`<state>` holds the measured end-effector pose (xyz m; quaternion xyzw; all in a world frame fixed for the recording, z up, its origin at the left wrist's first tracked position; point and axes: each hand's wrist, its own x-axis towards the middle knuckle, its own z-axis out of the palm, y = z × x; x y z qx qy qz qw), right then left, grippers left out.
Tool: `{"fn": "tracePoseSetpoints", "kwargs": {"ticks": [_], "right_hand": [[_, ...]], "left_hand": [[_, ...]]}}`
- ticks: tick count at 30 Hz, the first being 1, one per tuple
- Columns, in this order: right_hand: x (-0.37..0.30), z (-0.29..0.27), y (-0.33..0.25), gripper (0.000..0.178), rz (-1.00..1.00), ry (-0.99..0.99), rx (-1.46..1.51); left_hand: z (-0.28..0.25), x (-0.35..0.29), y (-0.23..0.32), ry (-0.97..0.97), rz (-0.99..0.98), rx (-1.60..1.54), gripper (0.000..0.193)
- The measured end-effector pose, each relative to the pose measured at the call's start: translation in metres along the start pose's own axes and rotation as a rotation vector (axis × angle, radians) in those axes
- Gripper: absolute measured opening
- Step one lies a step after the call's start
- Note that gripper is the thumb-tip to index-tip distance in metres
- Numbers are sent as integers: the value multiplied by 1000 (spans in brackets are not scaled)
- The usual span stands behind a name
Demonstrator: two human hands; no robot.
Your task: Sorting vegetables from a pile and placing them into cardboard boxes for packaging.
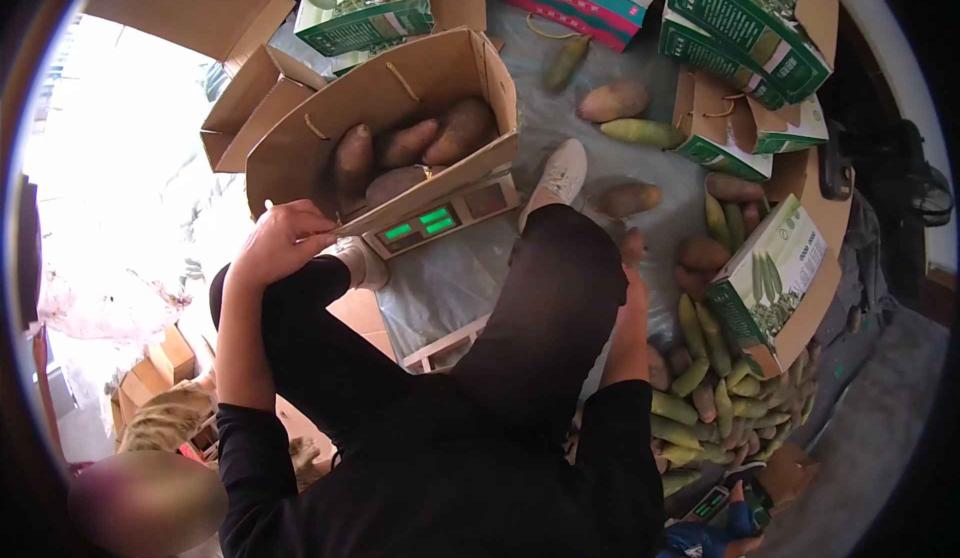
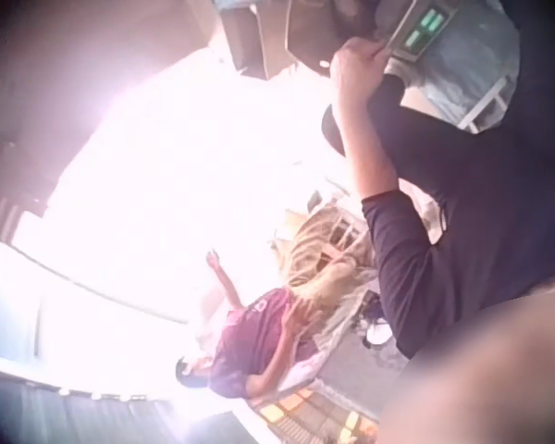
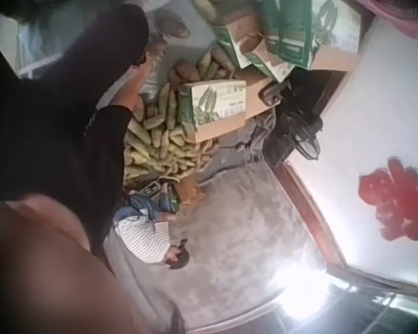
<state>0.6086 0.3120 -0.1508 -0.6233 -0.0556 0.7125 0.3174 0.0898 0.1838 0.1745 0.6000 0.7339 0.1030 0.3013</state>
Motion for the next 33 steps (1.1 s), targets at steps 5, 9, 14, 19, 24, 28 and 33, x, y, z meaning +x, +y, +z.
{"fn": "tracePoseSetpoints", "kwargs": {"ticks": [5, 9, 14, 19, 24, 28, 33], "right_hand": [[-34, 22, -38, 35, -168, -154, -164], [-78, 81, -97, 59, -474, -156, -339], [-164, 192, -158, 71, -695, -322, -608], [-219, 296, -173, 80, -950, -645, -802], [-244, 370, -146, 77, -1153, -823, -1135], [-235, 400, -101, 76, -1480, -803, -1464], [-215, 398, -69, 67, -1341, -567, -1890]], "left_hand": [[-2, -14, -2, 4, -13, 25, 22], [-2, -14, -1, 25, 15, 23, 25], [-1, -18, -7, 32, 8, 14, 26], [-1, -23, -10, 48, -40, 22, 26], [2, -21, -11, 47, -77, 56, 24], [4, -21, -16, 36, -137, 73, 24], [5, -20, -20, 44, -109, 120, 22]]}}
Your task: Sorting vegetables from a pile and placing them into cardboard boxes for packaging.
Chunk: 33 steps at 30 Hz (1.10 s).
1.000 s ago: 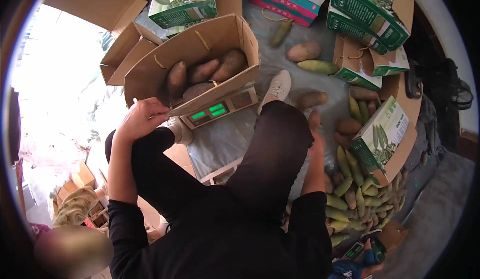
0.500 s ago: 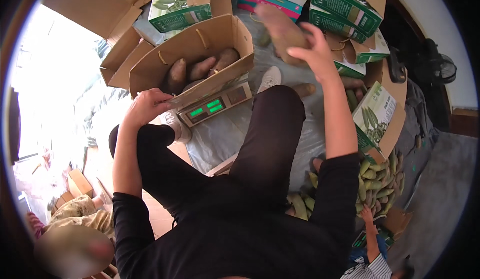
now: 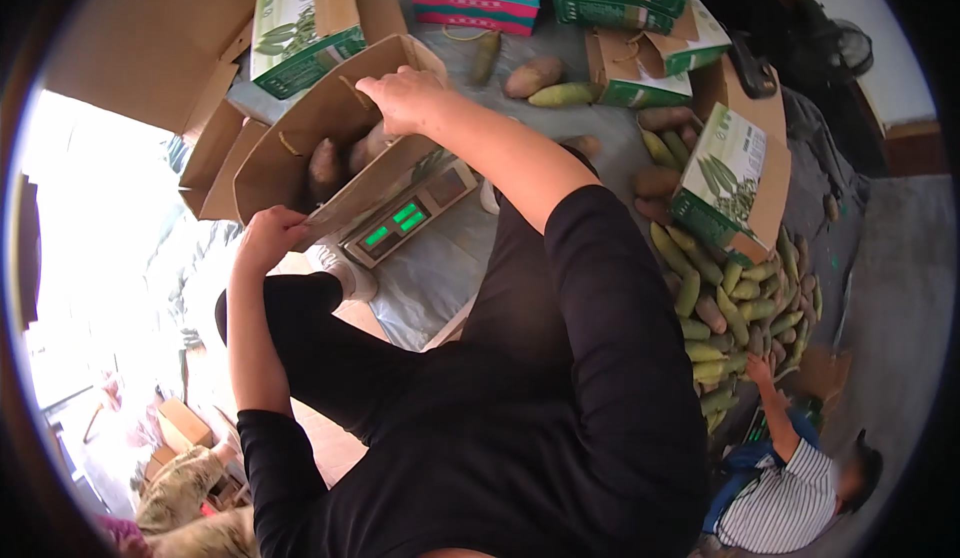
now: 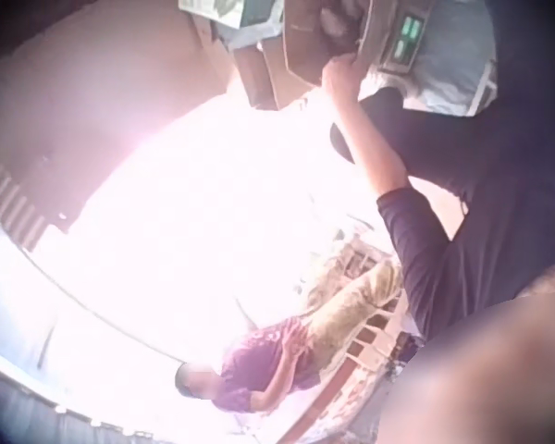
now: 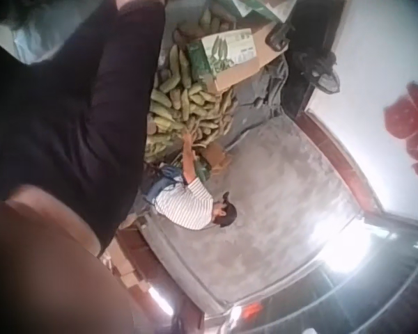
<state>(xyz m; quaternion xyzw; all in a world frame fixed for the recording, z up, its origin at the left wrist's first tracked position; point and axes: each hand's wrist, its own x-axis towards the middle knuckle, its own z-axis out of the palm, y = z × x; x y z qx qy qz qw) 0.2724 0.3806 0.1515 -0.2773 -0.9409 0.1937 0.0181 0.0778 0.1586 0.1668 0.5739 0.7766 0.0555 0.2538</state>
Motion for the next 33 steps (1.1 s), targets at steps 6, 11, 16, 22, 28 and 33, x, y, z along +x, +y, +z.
{"fn": "tracePoseSetpoints", "kwargs": {"ticks": [6, 11, 16, 22, 28, 33], "right_hand": [[-38, -36, 43, 49, -66, 165, 342], [-121, -41, 105, 45, 185, 321, 527], [-253, 57, 180, 39, 503, 310, 508], [-423, 207, 179, 35, 842, 35, 325], [-537, 275, 119, 27, 1136, -180, 543], [-574, 296, 74, 28, 1348, -383, 298]], "left_hand": [[0, 1, -5, -57, 20, -64, 24], [2, 3, -8, -132, -34, -129, 30], [7, 8, -9, -99, -29, -169, 34], [8, 7, -5, -39, -13, -157, 34], [12, 16, -28, -14, 23, -260, 32], [12, 18, -17, 66, 16, -222, 32]]}}
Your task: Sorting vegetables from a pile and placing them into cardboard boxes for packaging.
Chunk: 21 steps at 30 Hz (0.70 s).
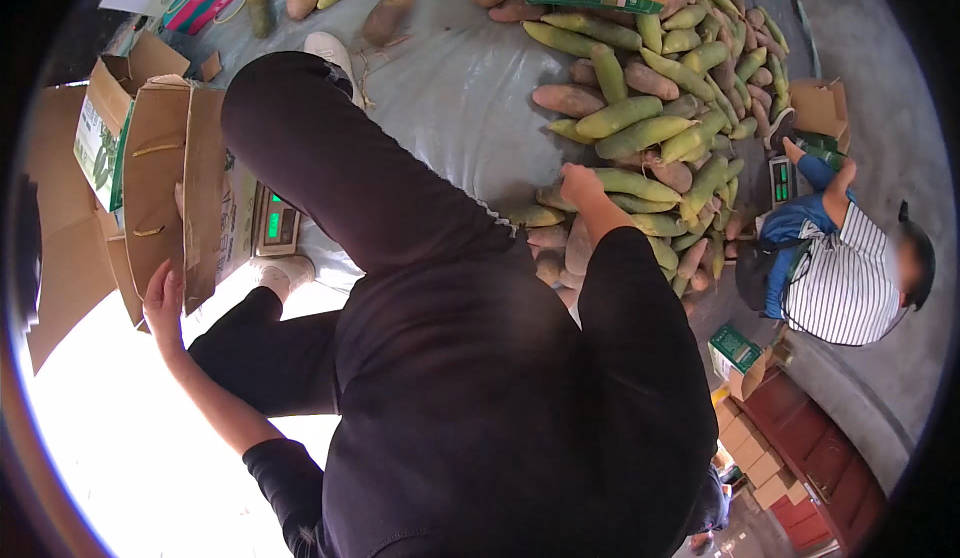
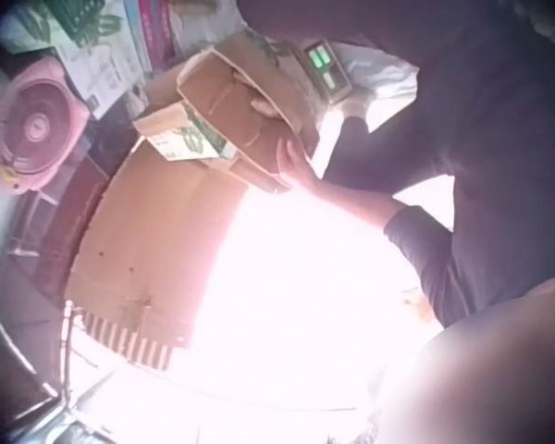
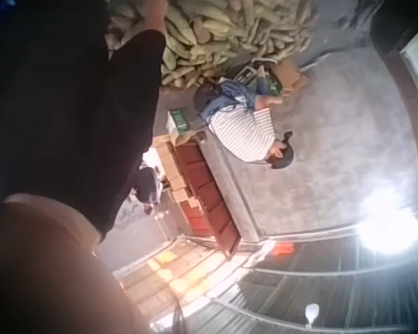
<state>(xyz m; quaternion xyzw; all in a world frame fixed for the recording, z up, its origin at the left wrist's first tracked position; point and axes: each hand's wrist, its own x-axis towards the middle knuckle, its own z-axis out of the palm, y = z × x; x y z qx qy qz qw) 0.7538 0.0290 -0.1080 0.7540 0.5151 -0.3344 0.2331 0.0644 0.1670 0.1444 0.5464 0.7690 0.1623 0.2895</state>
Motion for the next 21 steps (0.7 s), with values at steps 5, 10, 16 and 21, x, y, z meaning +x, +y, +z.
{"fn": "tracePoseSetpoints", "kwargs": {"ticks": [5, 10, 16, 21], "right_hand": [[-36, -5, -14, 32, 97, 6, -150], [-40, -10, -19, 35, 85, -51, -356], [-46, 5, -30, 34, 73, -96, -391], [-38, -3, -36, 37, 23, -96, -409]], "left_hand": [[-6, -3, -13, 43, 32, 91, 29], [8, -2, 8, 68, 27, 63, 28], [6, -3, 5, 89, 33, 72, 28], [2, -9, 2, 125, 50, 52, 28]]}}
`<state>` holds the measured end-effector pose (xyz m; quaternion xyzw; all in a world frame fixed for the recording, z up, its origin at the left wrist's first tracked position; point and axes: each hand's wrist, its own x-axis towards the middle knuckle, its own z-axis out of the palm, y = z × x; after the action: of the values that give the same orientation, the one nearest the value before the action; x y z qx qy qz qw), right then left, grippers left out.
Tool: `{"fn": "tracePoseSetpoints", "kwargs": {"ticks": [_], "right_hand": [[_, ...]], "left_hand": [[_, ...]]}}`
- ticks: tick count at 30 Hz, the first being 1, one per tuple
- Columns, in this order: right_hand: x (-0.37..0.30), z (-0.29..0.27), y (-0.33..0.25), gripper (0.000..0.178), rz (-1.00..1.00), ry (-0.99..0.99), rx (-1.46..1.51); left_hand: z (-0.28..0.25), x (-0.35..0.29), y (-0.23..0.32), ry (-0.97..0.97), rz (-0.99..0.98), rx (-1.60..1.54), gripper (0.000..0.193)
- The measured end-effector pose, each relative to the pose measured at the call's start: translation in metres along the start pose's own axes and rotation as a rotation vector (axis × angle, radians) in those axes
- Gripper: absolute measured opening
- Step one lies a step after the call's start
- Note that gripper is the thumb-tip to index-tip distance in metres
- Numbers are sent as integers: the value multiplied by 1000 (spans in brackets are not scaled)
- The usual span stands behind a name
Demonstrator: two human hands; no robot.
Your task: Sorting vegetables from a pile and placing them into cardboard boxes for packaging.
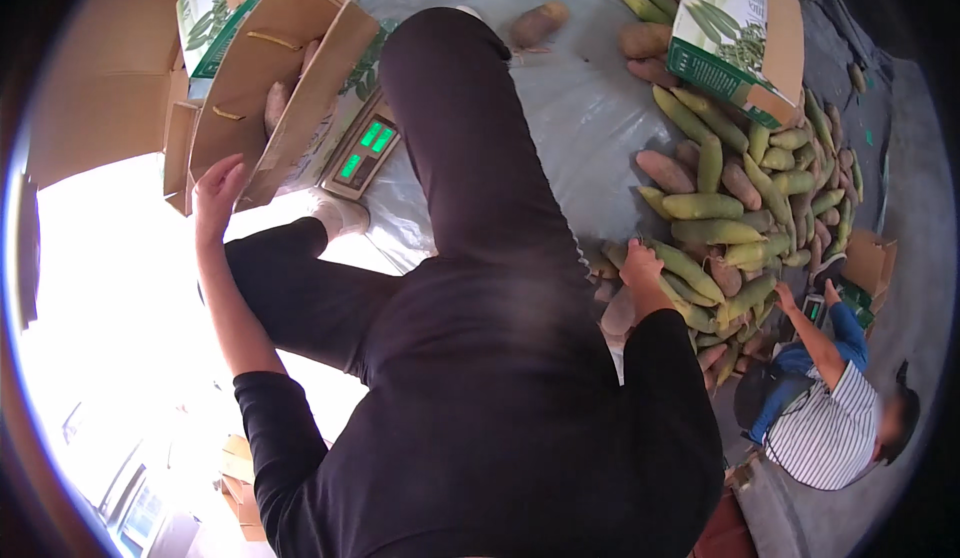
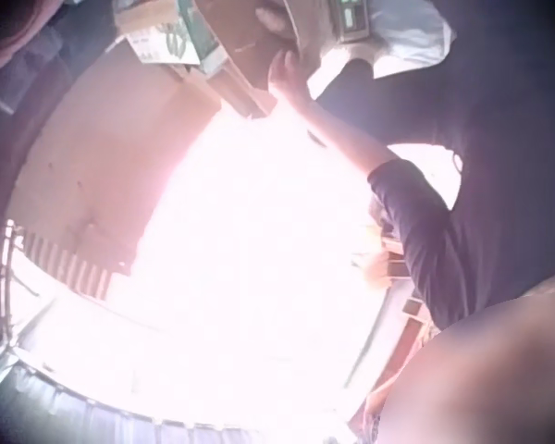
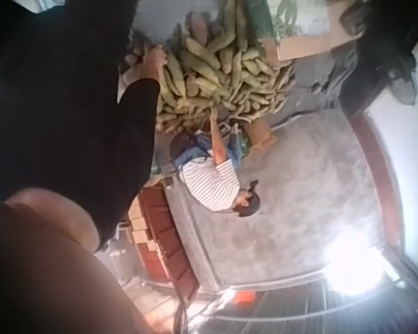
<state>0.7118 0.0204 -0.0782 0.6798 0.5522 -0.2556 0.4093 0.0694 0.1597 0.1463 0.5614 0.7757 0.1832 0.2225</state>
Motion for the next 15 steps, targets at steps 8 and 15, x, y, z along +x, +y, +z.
{"fn": "tracePoseSetpoints", "kwargs": {"ticks": [8, 15], "right_hand": [[47, -72, -18, 60, -250, 391, 686], [36, -246, -81, 47, -576, 623, 945]], "left_hand": [[-2, -4, 12, 30, 4, 55, 28], [-7, -9, 6, -14, -49, 96, 31]]}}
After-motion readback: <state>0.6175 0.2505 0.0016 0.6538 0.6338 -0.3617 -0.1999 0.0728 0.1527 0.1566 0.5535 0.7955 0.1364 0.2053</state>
